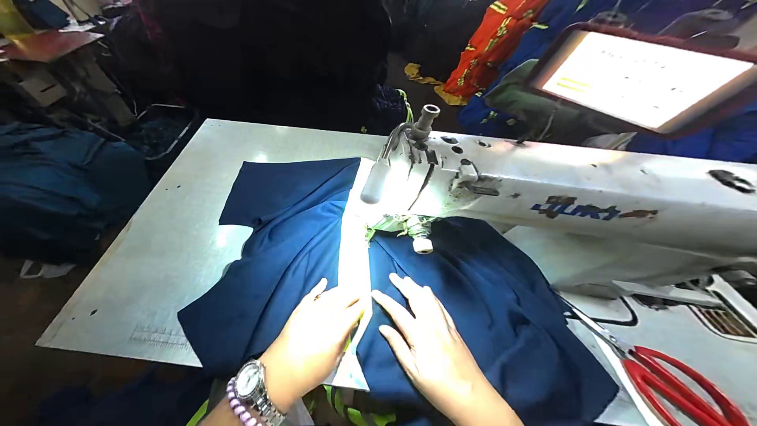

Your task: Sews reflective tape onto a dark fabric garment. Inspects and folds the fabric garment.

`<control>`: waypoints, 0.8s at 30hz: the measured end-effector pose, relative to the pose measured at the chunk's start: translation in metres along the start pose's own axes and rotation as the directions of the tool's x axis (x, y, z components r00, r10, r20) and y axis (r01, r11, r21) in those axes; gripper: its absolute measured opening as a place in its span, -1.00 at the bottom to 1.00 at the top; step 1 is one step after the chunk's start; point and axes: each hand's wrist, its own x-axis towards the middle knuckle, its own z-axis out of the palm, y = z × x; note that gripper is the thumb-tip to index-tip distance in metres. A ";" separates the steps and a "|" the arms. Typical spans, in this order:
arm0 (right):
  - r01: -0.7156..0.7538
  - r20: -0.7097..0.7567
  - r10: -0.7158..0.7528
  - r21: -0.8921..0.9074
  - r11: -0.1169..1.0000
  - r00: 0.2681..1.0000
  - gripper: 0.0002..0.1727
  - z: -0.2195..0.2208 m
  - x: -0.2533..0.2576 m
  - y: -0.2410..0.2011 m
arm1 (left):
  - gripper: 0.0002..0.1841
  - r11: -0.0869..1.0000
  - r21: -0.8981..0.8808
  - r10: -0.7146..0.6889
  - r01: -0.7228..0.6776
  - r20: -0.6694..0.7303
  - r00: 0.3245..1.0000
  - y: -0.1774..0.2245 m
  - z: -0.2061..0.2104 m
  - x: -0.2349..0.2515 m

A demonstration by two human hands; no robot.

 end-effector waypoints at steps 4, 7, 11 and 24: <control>-0.076 0.042 0.081 -0.117 0.990 0.996 -0.37 -0.022 -0.023 0.049 | -0.70 0.998 0.013 0.058 -0.057 -0.032 0.998 -0.005 0.001 -0.004; -0.145 -0.021 0.145 -0.271 0.952 0.989 -0.28 -0.044 -0.034 0.096 | -0.71 0.998 -0.002 0.069 -0.069 -0.076 0.995 -0.001 0.003 -0.009; -0.080 -0.103 0.064 -0.155 0.985 0.993 -0.55 -0.054 -0.019 0.057 | -0.72 0.993 0.054 0.115 -0.109 -0.140 0.983 0.004 0.005 -0.017; 0.125 -0.066 -0.119 0.083 0.989 0.991 -0.64 -0.004 -0.039 -0.019 | -0.70 0.988 0.111 0.121 -0.107 -0.131 0.984 0.020 0.000 -0.036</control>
